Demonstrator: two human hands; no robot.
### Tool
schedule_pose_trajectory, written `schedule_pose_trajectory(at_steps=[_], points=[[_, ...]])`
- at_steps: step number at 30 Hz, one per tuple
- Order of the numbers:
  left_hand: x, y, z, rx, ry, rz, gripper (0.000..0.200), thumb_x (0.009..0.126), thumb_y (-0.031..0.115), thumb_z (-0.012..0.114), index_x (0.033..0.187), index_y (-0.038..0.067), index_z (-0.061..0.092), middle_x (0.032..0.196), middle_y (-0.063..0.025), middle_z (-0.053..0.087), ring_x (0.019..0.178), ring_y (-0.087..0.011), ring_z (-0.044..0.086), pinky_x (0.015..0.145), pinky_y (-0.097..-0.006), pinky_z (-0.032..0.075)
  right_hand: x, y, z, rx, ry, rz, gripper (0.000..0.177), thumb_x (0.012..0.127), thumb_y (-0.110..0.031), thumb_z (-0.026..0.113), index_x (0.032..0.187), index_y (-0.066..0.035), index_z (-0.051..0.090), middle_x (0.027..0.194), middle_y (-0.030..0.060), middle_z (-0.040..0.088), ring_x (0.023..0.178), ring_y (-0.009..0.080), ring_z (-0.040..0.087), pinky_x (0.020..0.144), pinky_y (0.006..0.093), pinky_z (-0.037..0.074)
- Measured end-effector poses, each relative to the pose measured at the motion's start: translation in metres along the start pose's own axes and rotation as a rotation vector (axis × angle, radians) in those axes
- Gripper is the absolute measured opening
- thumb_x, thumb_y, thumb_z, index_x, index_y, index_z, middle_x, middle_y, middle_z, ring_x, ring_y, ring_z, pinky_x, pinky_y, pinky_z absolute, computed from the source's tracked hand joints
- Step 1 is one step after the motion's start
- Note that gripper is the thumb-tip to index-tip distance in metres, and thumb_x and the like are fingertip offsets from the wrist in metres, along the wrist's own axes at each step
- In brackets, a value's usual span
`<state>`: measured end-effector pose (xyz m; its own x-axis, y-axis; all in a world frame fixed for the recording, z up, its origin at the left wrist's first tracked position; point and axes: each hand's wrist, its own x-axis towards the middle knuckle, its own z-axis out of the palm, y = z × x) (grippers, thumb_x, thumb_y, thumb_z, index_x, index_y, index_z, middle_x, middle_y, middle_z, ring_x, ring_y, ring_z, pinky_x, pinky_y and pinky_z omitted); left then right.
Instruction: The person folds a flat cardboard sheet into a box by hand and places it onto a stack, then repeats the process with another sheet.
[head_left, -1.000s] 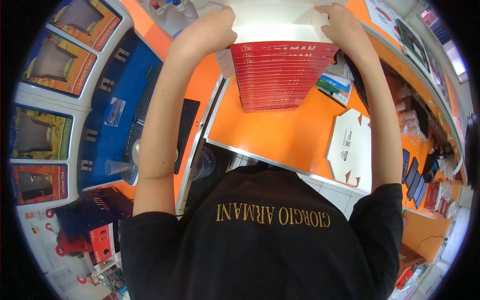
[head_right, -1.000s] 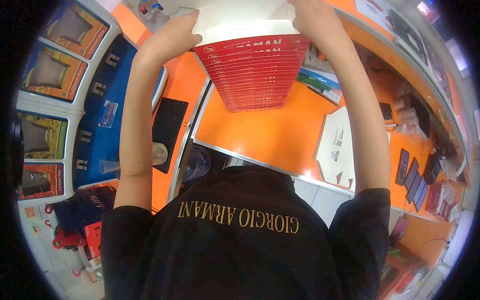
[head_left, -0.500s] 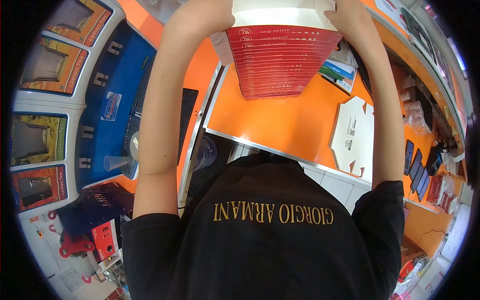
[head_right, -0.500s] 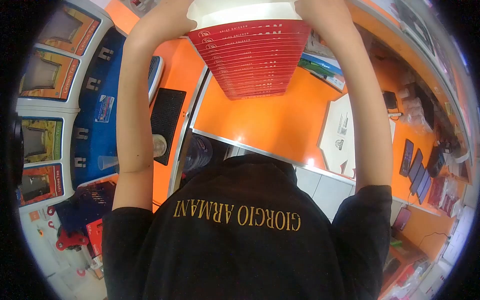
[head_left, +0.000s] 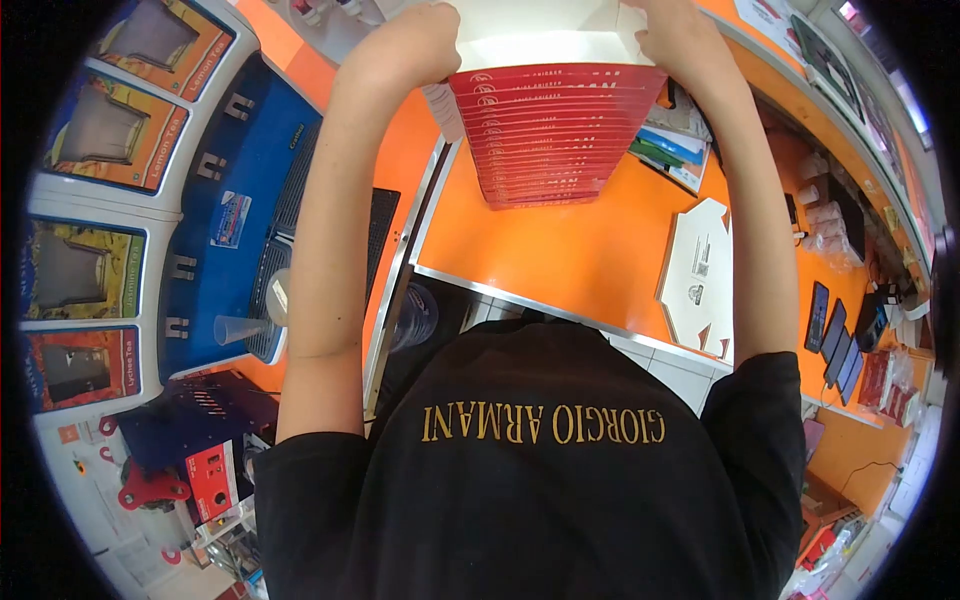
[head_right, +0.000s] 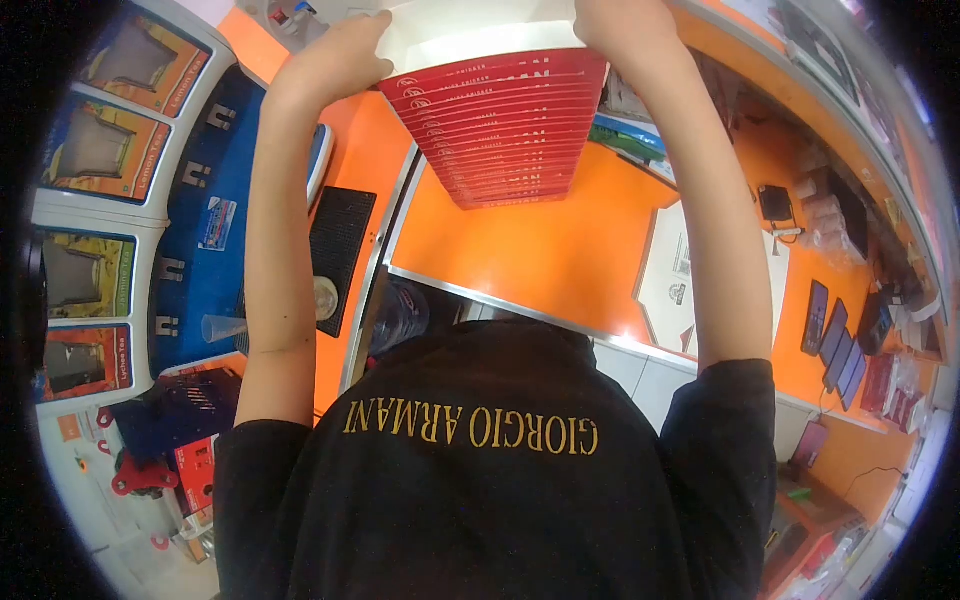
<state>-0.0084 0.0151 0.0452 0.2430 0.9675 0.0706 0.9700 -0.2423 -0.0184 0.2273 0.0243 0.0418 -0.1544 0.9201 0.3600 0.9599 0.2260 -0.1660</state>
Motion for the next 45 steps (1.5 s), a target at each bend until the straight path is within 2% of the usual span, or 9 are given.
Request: schedule_pose_trajectory(at_steps=[8, 12, 18, 23, 29, 33, 37, 40, 45], points=[[0.009, -0.019, 0.014, -0.14, 0.04, 0.041, 0.043, 0.083, 0.019, 0.058, 0.118, -0.004, 0.05, 0.112, -0.0229, 0.057, 0.093, -0.0336, 0.062, 0.075, -0.0386, 0.052, 0.01, 0.006, -0.01, -0.236, -0.206, -0.155, 0.033, 0.08, -0.014, 0.053, 0.111, -0.006, 0.061, 0.116, 0.019, 0.056, 0.111, 0.0287, 0.053, 0.089, 0.0388, 0.046], [-0.015, -0.019, 0.017, -0.389, 0.47, 0.287, 0.042, 0.084, 0.031, 0.062, 0.112, -0.001, 0.055, 0.114, -0.0166, 0.056, 0.112, -0.031, 0.052, 0.084, -0.0416, 0.049, -0.003, 0.029, 0.017, 0.325, 0.377, -0.387, 0.021, 0.079, -0.017, 0.063, 0.092, -0.002, 0.064, 0.091, 0.0171, 0.062, 0.09, 0.0335, 0.059, 0.085, 0.0388, 0.046], [-0.042, -0.001, 0.027, -0.154, 0.407, 0.605, 0.036, 0.079, 0.034, 0.066, 0.098, 0.004, 0.058, 0.115, -0.0137, 0.057, 0.112, -0.0283, 0.051, 0.091, -0.0391, 0.044, -0.045, 0.028, 0.026, 0.136, 0.363, -0.696, 0.029, 0.078, -0.033, 0.067, 0.082, -0.005, 0.058, 0.082, 0.0114, 0.06, 0.083, 0.0277, 0.058, 0.093, 0.0396, 0.042], [-0.042, 0.001, 0.033, -0.153, 0.367, 0.503, 0.034, 0.077, 0.029, 0.068, 0.094, 0.002, 0.057, 0.112, -0.0137, 0.058, 0.108, -0.0282, 0.052, 0.093, -0.0396, 0.042, -0.045, 0.029, 0.041, 0.205, 0.426, -0.661, 0.034, 0.075, -0.035, 0.069, 0.083, -0.006, 0.056, 0.078, 0.0089, 0.059, 0.079, 0.0274, 0.057, 0.098, 0.043, 0.039], [-0.053, 0.013, 0.037, -0.037, 0.547, 0.536, 0.043, 0.074, 0.028, 0.071, 0.107, 0.007, 0.053, 0.117, -0.0112, 0.053, 0.117, -0.0288, 0.045, 0.098, -0.0449, 0.036, -0.057, 0.033, 0.032, 0.194, 0.395, -0.654, 0.041, 0.076, -0.033, 0.068, 0.103, -0.005, 0.056, 0.101, 0.0142, 0.058, 0.099, 0.0306, 0.053, 0.1, 0.0435, 0.035], [-0.088, 0.051, 0.078, -0.485, 0.902, 0.509, 0.043, 0.076, 0.016, 0.068, 0.113, 0.007, 0.05, 0.114, -0.0123, 0.051, 0.11, -0.0328, 0.047, 0.097, -0.0423, 0.036, -0.111, 0.075, 0.046, 0.38, 0.569, -0.215, 0.047, 0.083, -0.022, 0.061, 0.124, -0.003, 0.046, 0.124, 0.018, 0.047, 0.115, 0.0337, 0.044, 0.099, 0.0408, 0.033], [-0.12, 0.122, 0.169, -0.957, 0.253, 0.321, 0.037, 0.085, 0.019, 0.058, 0.115, 0.001, 0.046, 0.118, -0.0164, 0.045, 0.111, -0.033, 0.046, 0.097, -0.0409, 0.035, -0.216, 0.203, 0.126, 0.144, 0.336, 0.416, 0.059, 0.085, -0.027, 0.059, 0.129, 0.005, 0.036, 0.13, 0.026, 0.04, 0.124, 0.0394, 0.033, 0.104, 0.0448, 0.026], [-0.131, 0.172, 0.227, -1.175, -0.036, 0.221, 0.041, 0.09, 0.026, 0.052, 0.118, -0.002, 0.043, 0.121, -0.0198, 0.043, 0.114, -0.0355, 0.044, 0.098, -0.0399, 0.035, -0.301, 0.283, 0.134, -0.169, -0.393, 1.031, 0.097, 0.075, -0.062, 0.056, 0.14, 0.002, 0.021, 0.145, 0.0237, 0.018, 0.135, 0.0378, 0.016, 0.104, 0.0553, 0.025], [-0.139, 0.237, 0.267, -1.131, -0.349, 0.163, 0.062, 0.091, 0.035, 0.05, 0.131, -0.007, 0.03, 0.125, -0.0275, 0.039, 0.118, -0.0372, 0.042, 0.099, -0.0399, 0.035, -0.363, 0.331, 0.122, -0.173, -0.253, 0.97, 0.1, 0.07, -0.059, 0.064, 0.136, 0.004, 0.024, 0.139, 0.0258, 0.028, 0.128, 0.0401, 0.03, 0.1, 0.0523, 0.033]])
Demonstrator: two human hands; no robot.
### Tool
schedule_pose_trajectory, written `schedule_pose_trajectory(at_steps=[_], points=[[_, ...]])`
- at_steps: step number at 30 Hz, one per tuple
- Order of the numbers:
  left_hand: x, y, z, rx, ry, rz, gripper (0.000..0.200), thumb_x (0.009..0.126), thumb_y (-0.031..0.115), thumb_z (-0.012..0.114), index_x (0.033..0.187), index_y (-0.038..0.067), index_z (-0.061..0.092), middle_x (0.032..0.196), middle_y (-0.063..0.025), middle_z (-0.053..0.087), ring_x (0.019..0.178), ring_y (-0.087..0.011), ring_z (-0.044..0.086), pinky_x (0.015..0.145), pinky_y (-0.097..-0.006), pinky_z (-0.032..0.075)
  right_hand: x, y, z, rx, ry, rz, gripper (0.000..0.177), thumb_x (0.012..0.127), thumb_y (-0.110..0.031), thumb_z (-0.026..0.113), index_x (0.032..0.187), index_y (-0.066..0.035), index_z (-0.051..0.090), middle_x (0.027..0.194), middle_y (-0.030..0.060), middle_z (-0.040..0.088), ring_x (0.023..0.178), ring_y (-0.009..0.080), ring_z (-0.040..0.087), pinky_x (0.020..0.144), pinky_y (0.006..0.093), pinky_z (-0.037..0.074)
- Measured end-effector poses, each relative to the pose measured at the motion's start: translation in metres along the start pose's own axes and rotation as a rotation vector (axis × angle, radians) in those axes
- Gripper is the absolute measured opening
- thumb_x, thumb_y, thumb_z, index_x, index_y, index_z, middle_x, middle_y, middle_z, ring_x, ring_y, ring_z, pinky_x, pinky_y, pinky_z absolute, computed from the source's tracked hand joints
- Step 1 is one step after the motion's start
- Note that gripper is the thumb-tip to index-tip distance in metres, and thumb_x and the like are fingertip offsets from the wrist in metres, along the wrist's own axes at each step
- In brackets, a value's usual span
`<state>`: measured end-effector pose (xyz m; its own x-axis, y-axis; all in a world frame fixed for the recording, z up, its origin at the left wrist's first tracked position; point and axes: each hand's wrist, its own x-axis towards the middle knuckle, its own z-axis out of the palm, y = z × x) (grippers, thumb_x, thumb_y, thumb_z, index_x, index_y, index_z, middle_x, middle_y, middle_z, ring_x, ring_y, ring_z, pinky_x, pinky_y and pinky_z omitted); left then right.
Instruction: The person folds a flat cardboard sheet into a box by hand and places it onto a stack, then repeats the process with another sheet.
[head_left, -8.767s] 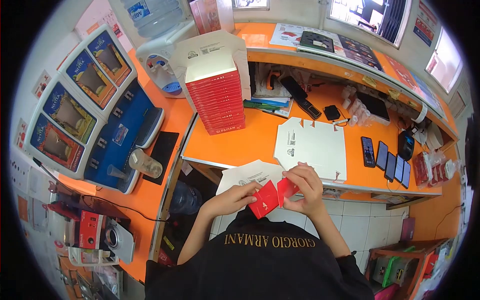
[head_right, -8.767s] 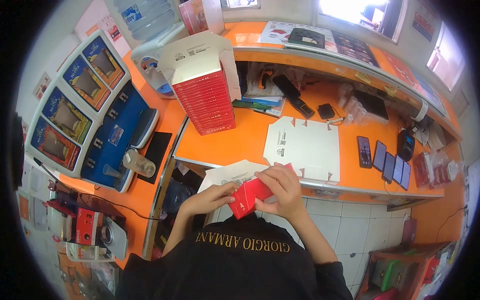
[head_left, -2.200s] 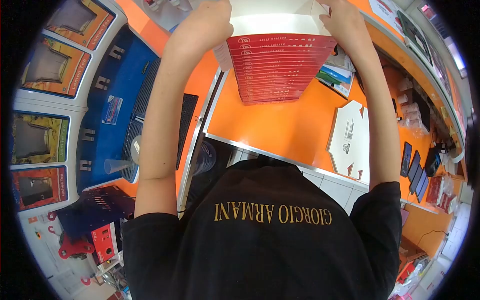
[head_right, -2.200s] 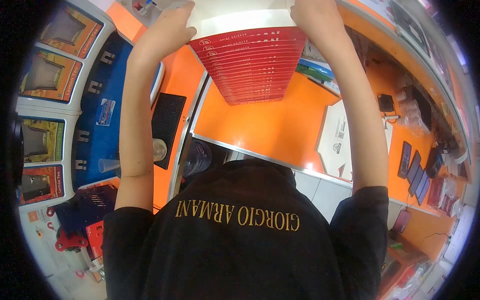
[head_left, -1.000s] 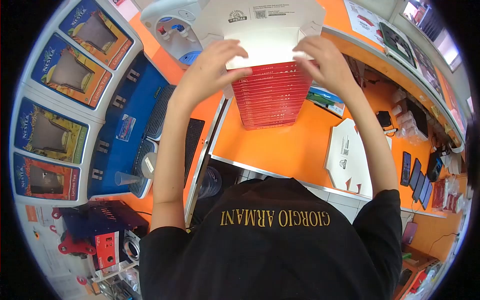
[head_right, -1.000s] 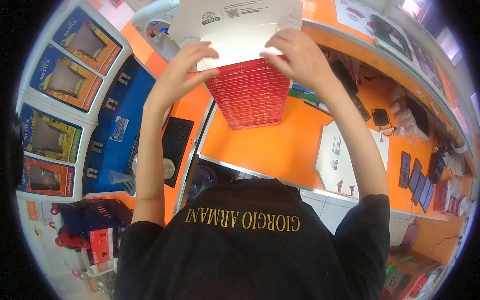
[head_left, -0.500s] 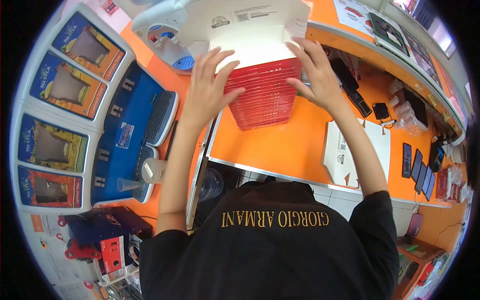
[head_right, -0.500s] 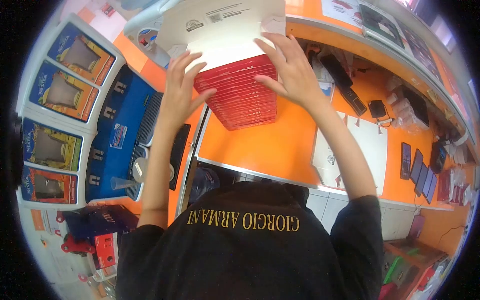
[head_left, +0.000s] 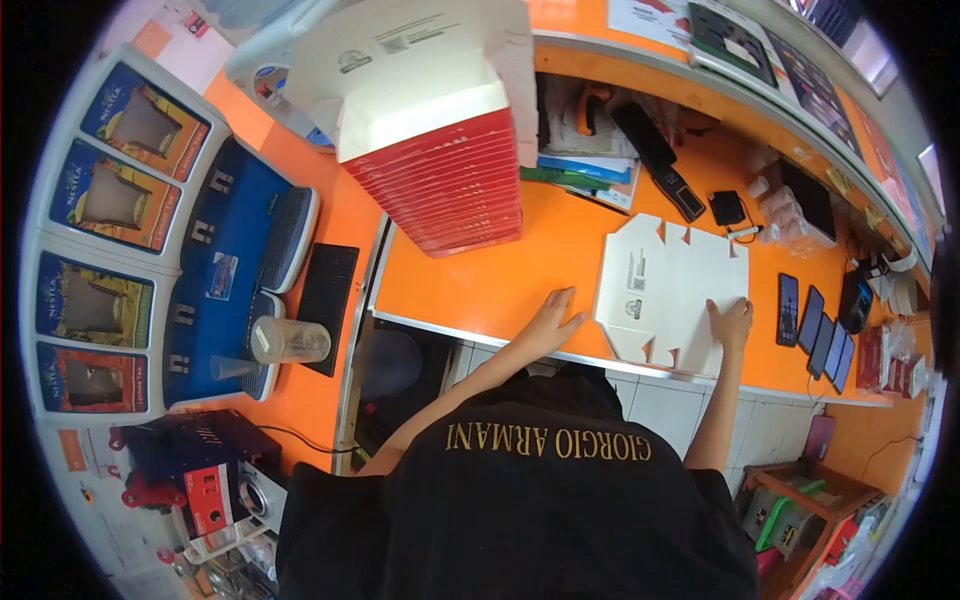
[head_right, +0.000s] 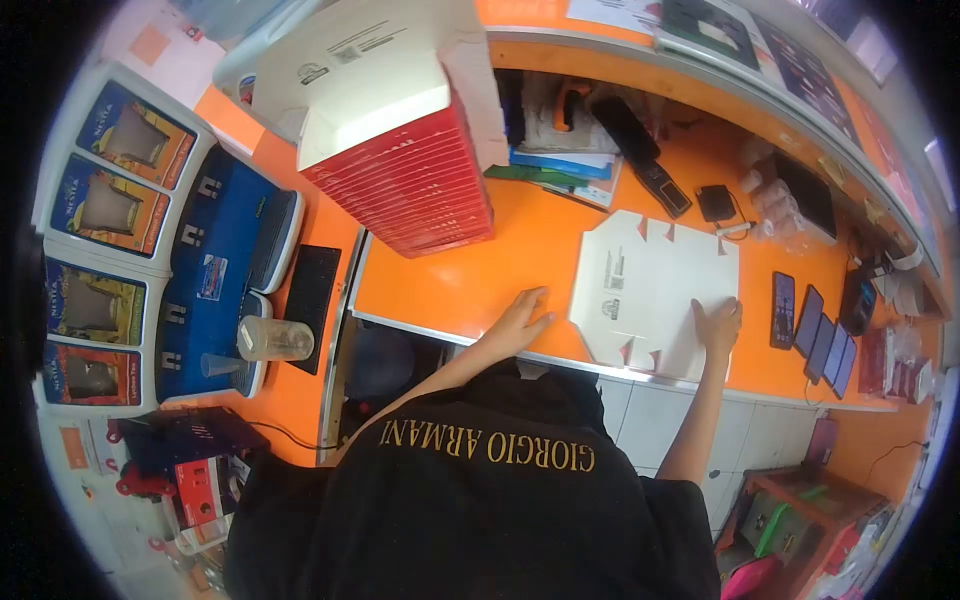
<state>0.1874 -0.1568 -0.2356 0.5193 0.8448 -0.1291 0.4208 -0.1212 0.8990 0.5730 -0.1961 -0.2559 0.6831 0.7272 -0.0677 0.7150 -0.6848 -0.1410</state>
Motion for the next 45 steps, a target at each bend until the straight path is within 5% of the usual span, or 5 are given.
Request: schedule_pose_trajectory(at_steps=[12, 28, 34, 36, 45], points=[[0.025, 0.023, 0.07, 0.128, 0.287, -0.149, 0.069, 0.086, 0.035, 0.056, 0.131, -0.011, 0.031, 0.117, -0.0281, 0.05, 0.093, -0.0302, 0.053, 0.082, -0.0369, 0.043, 0.019, 0.006, -0.025, 0.188, 0.02, -0.041, 0.079, 0.062, -0.045, 0.077, 0.113, 0.008, 0.046, 0.114, 0.0237, 0.046, 0.107, 0.0405, 0.046, 0.086, 0.0488, 0.045], [0.029, 0.028, 0.076, 0.25, 0.277, -0.157, 0.068, 0.086, 0.037, 0.055, 0.131, -0.01, 0.033, 0.121, -0.0313, 0.047, 0.109, -0.0411, 0.049, 0.092, -0.0426, 0.041, 0.007, 0.001, -0.051, 0.083, 0.236, -0.175, 0.072, 0.064, -0.04, 0.077, 0.109, 0.006, 0.046, 0.112, 0.0215, 0.047, 0.105, 0.0342, 0.049, 0.083, 0.044, 0.047], [0.029, 0.029, 0.073, 0.147, 0.234, -0.153, 0.064, 0.087, 0.032, 0.056, 0.13, -0.01, 0.034, 0.117, -0.031, 0.05, 0.105, -0.0388, 0.053, 0.084, -0.0385, 0.046, 0.033, 0.021, -0.066, 0.726, -0.091, -0.117, 0.061, 0.069, -0.025, 0.074, 0.114, 0.008, 0.051, 0.102, 0.0222, 0.061, 0.094, 0.0306, 0.061, 0.082, 0.0365, 0.048], [0.025, 0.007, 0.076, 0.132, 0.249, -0.112, 0.063, 0.087, 0.031, 0.055, 0.131, -0.01, 0.034, 0.118, -0.0308, 0.05, 0.106, -0.0377, 0.053, 0.086, -0.0375, 0.045, 0.036, 0.03, -0.076, 1.251, -0.696, -0.042, 0.059, 0.071, -0.023, 0.074, 0.114, 0.01, 0.051, 0.102, 0.0191, 0.062, 0.092, 0.0224, 0.062, 0.078, 0.0321, 0.049], [0.022, 0.006, 0.021, -0.629, 0.275, -0.28, 0.058, 0.094, 0.036, 0.043, 0.135, -0.004, 0.031, 0.127, -0.0186, 0.049, 0.116, -0.0294, 0.05, 0.099, -0.0377, 0.039, -0.022, -0.002, -0.177, 1.356, -0.708, -0.339, 0.041, 0.08, -0.022, 0.066, 0.107, 0.008, 0.057, 0.093, 0.0154, 0.065, 0.084, 0.0193, 0.063, 0.076, 0.0308, 0.049]])
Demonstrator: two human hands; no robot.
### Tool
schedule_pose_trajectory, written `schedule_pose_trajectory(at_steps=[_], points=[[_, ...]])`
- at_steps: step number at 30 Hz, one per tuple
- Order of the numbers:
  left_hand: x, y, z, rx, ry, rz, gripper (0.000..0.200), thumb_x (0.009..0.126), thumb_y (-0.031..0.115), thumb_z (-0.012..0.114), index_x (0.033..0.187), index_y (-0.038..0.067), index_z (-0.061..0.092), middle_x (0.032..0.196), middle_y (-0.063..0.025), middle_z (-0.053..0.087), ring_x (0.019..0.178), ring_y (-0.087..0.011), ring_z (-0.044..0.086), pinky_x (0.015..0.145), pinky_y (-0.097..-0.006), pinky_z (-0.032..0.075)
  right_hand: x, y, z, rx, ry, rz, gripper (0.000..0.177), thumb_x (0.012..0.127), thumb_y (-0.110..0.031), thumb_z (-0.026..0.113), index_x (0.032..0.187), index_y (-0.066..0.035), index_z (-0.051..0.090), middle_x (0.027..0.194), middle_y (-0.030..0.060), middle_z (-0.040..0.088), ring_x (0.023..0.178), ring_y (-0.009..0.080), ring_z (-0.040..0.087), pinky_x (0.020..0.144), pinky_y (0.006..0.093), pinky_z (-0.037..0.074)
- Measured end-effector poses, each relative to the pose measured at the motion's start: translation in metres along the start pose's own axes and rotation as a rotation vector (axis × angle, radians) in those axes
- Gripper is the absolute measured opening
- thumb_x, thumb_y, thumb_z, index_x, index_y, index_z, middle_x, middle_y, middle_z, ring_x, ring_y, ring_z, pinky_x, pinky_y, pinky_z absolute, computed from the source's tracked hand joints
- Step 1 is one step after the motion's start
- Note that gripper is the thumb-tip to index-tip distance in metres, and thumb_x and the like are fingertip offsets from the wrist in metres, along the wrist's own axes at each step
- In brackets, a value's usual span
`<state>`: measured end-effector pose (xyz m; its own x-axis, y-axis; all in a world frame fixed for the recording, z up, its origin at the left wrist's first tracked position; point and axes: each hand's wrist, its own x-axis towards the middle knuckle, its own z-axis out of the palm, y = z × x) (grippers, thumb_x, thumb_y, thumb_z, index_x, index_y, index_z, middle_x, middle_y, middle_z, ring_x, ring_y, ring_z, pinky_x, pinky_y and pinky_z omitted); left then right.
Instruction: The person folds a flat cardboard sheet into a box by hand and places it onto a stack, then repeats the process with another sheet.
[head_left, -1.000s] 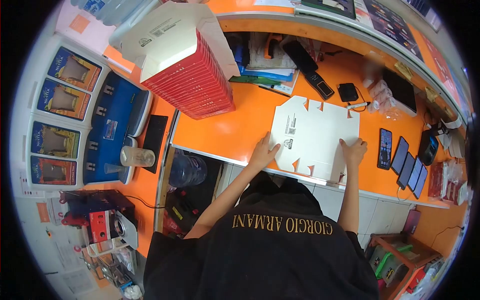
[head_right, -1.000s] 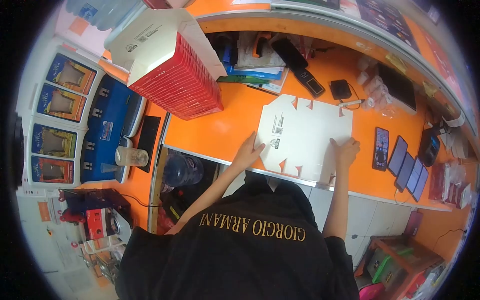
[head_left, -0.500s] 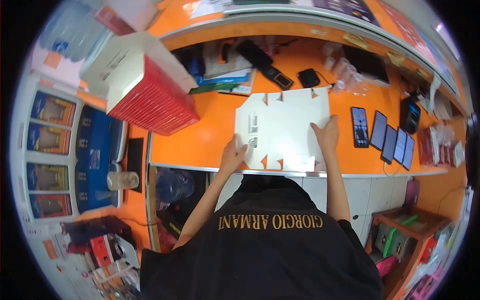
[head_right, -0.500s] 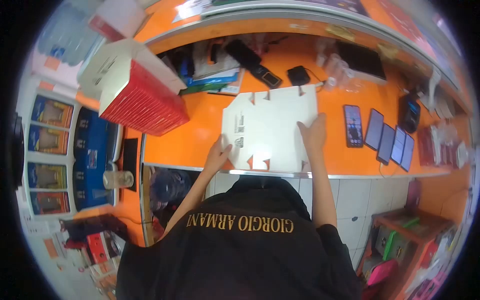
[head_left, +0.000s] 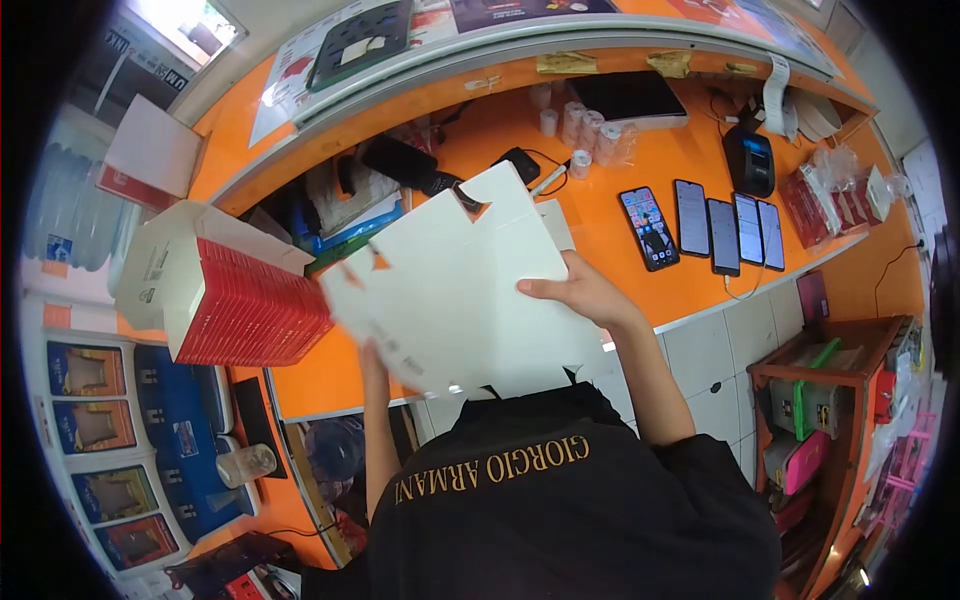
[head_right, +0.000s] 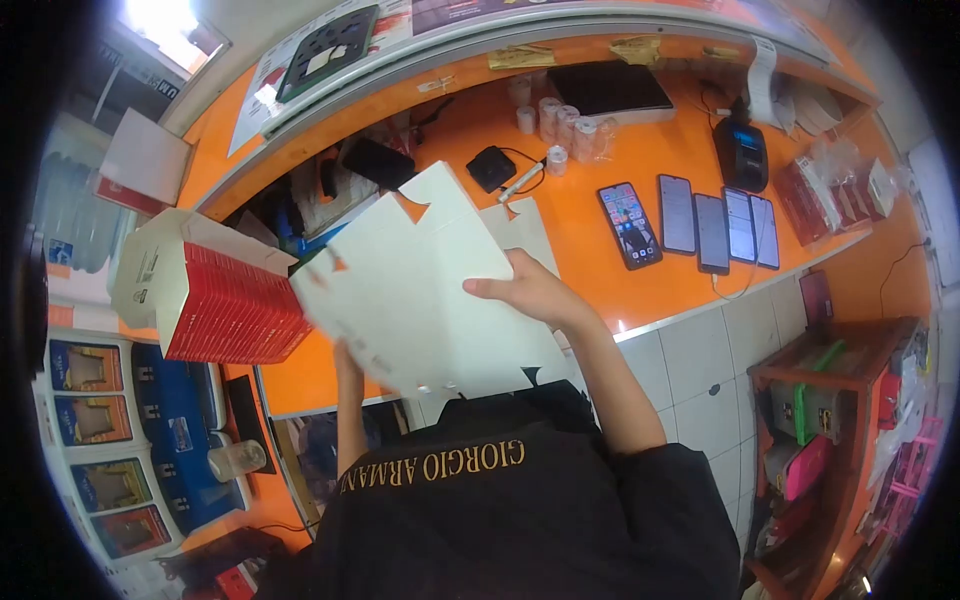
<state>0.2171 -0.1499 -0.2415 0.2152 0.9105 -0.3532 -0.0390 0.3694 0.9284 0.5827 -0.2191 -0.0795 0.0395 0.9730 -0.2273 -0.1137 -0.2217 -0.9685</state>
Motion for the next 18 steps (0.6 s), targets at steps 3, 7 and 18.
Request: schedule_pose_trajectory(at_steps=[3, 7, 18], points=[[-0.004, 0.014, -0.001, -0.336, -0.05, -0.094, 0.055, 0.094, 0.038, 0.043, 0.132, -0.001, 0.037, 0.124, -0.0162, 0.052, 0.113, -0.0275, 0.052, 0.096, -0.0404, 0.043, 0.005, -0.006, -0.014, 0.027, 0.025, 0.034, 0.041, 0.08, -0.021, 0.065, 0.107, 0.008, 0.057, 0.091, 0.0158, 0.065, 0.082, 0.0195, 0.063, 0.074, 0.0311, 0.049], [-0.012, 0.025, 0.078, -0.194, -0.14, -0.386, 0.05, 0.094, 0.039, 0.042, 0.126, 0.001, 0.044, 0.119, -0.0161, 0.055, 0.107, -0.0278, 0.056, 0.089, -0.0413, 0.048, 0.036, 0.028, -0.047, -0.244, 0.22, 0.081, 0.035, 0.077, -0.016, 0.064, 0.102, 0.008, 0.058, 0.091, 0.0198, 0.064, 0.081, 0.0254, 0.065, 0.072, 0.0331, 0.05], [-0.004, -0.041, 0.123, -0.312, -0.095, -0.445, 0.051, 0.093, 0.037, 0.046, 0.125, -0.003, 0.044, 0.12, -0.0149, 0.054, 0.108, -0.0259, 0.055, 0.092, -0.039, 0.045, 0.085, 0.157, -0.008, -1.379, 0.841, -0.174, 0.045, 0.079, -0.002, 0.045, 0.123, 0.007, 0.042, 0.119, 0.0312, 0.046, 0.113, 0.039, 0.045, 0.099, 0.0486, 0.032]])
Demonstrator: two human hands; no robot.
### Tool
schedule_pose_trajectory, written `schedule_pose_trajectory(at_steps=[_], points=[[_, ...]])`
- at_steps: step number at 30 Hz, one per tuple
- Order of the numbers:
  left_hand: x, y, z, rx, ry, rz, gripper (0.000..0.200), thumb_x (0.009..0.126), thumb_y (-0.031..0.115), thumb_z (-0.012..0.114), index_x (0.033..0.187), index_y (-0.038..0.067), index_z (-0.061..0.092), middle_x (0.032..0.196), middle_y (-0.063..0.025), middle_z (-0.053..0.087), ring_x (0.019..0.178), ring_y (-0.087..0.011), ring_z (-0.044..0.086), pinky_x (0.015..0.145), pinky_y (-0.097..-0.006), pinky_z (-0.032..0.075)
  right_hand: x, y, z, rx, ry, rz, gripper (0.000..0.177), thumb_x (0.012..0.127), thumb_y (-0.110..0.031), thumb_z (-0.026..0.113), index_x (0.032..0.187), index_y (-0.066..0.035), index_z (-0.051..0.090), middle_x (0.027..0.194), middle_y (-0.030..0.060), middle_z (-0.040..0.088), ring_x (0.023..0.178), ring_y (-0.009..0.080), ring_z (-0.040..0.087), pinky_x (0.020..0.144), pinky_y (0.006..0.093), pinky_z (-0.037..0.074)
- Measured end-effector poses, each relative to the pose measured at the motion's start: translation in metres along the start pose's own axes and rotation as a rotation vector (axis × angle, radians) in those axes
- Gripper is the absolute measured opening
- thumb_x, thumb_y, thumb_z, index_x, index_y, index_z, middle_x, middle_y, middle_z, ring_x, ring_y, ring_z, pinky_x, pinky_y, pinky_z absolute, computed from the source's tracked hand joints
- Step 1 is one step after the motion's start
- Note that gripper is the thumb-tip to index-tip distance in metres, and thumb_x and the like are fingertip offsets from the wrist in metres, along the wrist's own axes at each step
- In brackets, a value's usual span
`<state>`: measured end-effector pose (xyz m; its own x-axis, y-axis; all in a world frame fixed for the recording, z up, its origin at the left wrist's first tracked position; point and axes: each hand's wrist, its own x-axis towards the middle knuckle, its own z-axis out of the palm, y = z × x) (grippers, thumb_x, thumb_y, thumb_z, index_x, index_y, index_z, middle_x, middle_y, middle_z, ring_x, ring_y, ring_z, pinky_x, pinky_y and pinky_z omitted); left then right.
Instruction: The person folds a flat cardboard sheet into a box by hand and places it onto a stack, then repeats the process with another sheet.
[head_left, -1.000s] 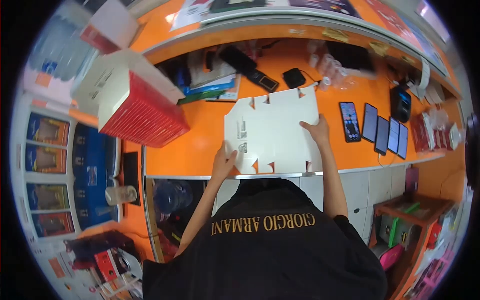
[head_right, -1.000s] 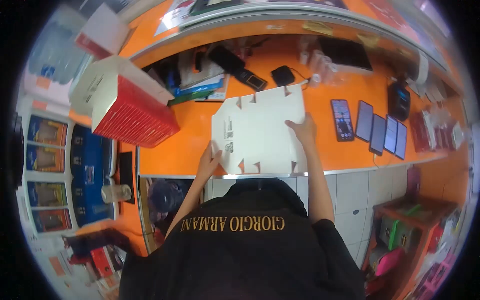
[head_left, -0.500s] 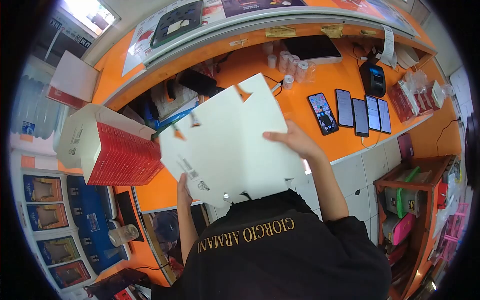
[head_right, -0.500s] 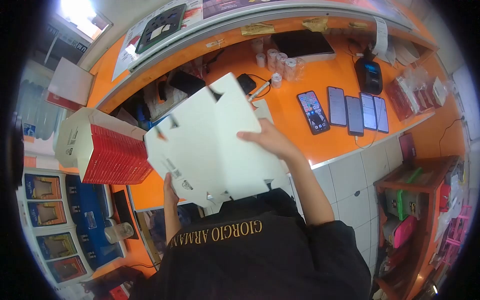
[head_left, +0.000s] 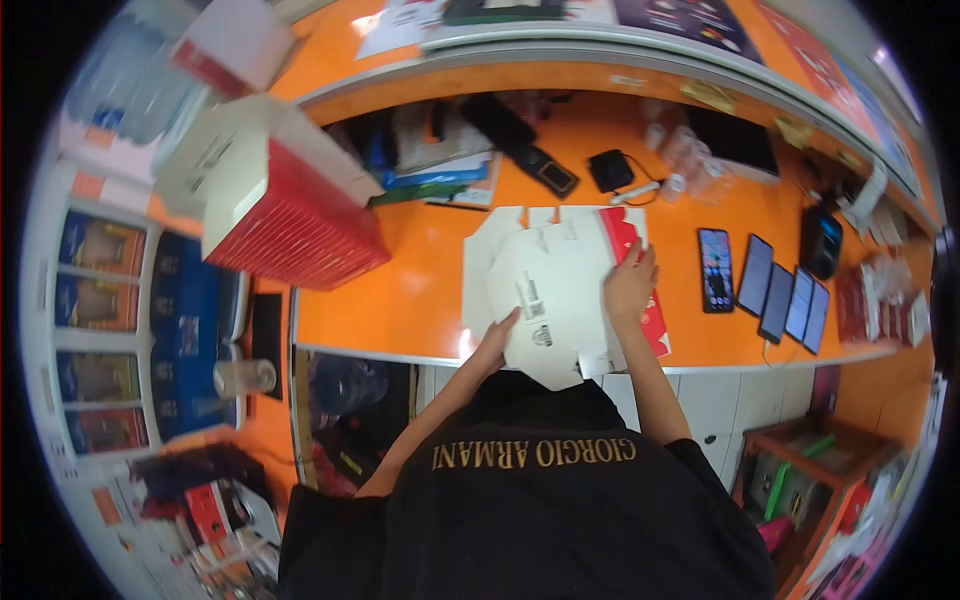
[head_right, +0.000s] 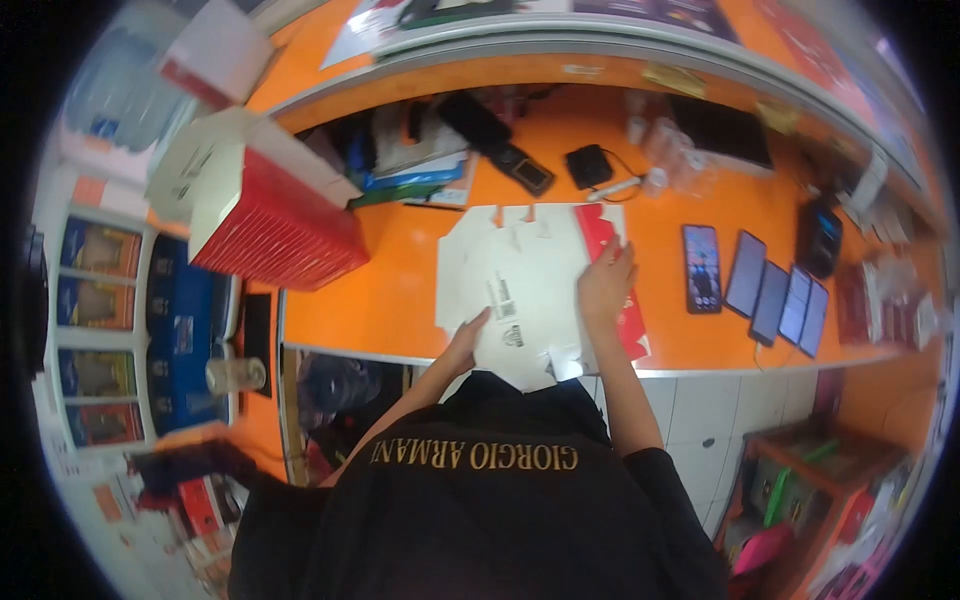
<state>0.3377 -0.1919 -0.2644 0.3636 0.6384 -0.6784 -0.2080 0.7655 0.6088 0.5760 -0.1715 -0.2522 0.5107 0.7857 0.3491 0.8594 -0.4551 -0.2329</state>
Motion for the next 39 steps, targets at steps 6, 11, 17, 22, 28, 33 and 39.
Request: schedule_pose_trajectory(at_steps=[6, 11, 17, 22, 28, 33, 39], points=[[0.0, 0.006, 0.01, -0.174, -0.133, -0.053, 0.05, 0.094, 0.039, 0.043, 0.127, 0.001, 0.045, 0.122, -0.0132, 0.054, 0.11, -0.025, 0.053, 0.094, -0.0379, 0.043, 0.028, 0.026, -0.009, 0.09, -0.376, -0.011, 0.044, 0.086, -0.01, 0.044, 0.129, 0.0, 0.041, 0.129, 0.0253, 0.042, 0.119, 0.0401, 0.041, 0.105, 0.0457, 0.028], [-0.018, 0.042, 0.023, -0.218, -0.111, 0.017, 0.052, 0.093, 0.04, 0.044, 0.128, 0.001, 0.044, 0.122, -0.0139, 0.054, 0.111, -0.0259, 0.053, 0.095, -0.0394, 0.041, 0.052, 0.077, -0.043, 1.194, -0.624, 0.173, 0.048, 0.094, -0.034, 0.038, 0.132, -0.004, 0.041, 0.13, 0.0153, 0.045, 0.121, 0.0265, 0.041, 0.101, 0.0364, 0.031], [-0.039, 0.092, 0.037, -0.06, -0.141, 0.2, 0.055, 0.094, 0.04, 0.042, 0.129, -0.002, 0.04, 0.122, -0.014, 0.054, 0.107, -0.0245, 0.056, 0.091, -0.0348, 0.045, 0.041, 0.072, -0.131, 1.714, -0.502, 0.286, 0.06, 0.091, -0.044, 0.045, 0.135, -0.004, 0.037, 0.132, 0.0086, 0.044, 0.119, 0.0192, 0.043, 0.096, 0.0323, 0.037], [-0.069, 0.085, 0.121, 0.194, -0.237, 0.471, 0.062, 0.095, 0.045, 0.038, 0.134, -0.003, 0.033, 0.131, -0.0147, 0.045, 0.122, -0.0219, 0.042, 0.104, -0.0326, 0.03, 0.011, -0.035, -0.151, 0.781, -0.019, -0.25, 0.073, 0.087, -0.036, 0.055, 0.142, -0.004, 0.019, 0.145, 0.0146, 0.026, 0.131, 0.0277, 0.03, 0.108, 0.0383, 0.022], [-0.091, 0.118, 0.107, 0.072, -0.306, 0.306, 0.064, 0.095, 0.048, 0.036, 0.134, -0.003, 0.034, 0.133, -0.0156, 0.043, 0.122, -0.0225, 0.043, 0.102, -0.0337, 0.034, 0.045, 0.008, -0.15, 1.594, -0.426, 0.131, 0.074, 0.091, -0.043, 0.048, 0.144, -0.006, 0.013, 0.148, 0.0133, 0.017, 0.137, 0.0278, 0.015, 0.111, 0.0386, 0.013], [-0.098, 0.145, 0.086, 0.085, -0.283, 0.333, 0.058, 0.096, 0.044, 0.035, 0.132, -0.002, 0.036, 0.125, -0.0152, 0.05, 0.114, -0.0223, 0.051, 0.096, -0.0321, 0.041, 0.046, 0.038, -0.171, 2.092, -0.437, 0.173, 0.073, 0.092, -0.045, 0.045, 0.144, -0.006, 0.012, 0.149, 0.0122, 0.017, 0.138, 0.027, 0.013, 0.111, 0.0381, 0.01], [-0.086, 0.116, 0.122, 0.24, -0.168, 0.702, 0.055, 0.097, 0.035, 0.036, 0.135, -0.005, 0.03, 0.13, -0.0161, 0.045, 0.118, -0.0221, 0.045, 0.099, -0.0314, 0.035, 0.016, -0.005, -0.142, 2.301, -0.555, 0.125, 0.072, 0.093, -0.047, 0.042, 0.144, -0.007, 0.011, 0.149, 0.0109, 0.016, 0.139, 0.026, 0.009, 0.112, 0.0374, 0.006]])
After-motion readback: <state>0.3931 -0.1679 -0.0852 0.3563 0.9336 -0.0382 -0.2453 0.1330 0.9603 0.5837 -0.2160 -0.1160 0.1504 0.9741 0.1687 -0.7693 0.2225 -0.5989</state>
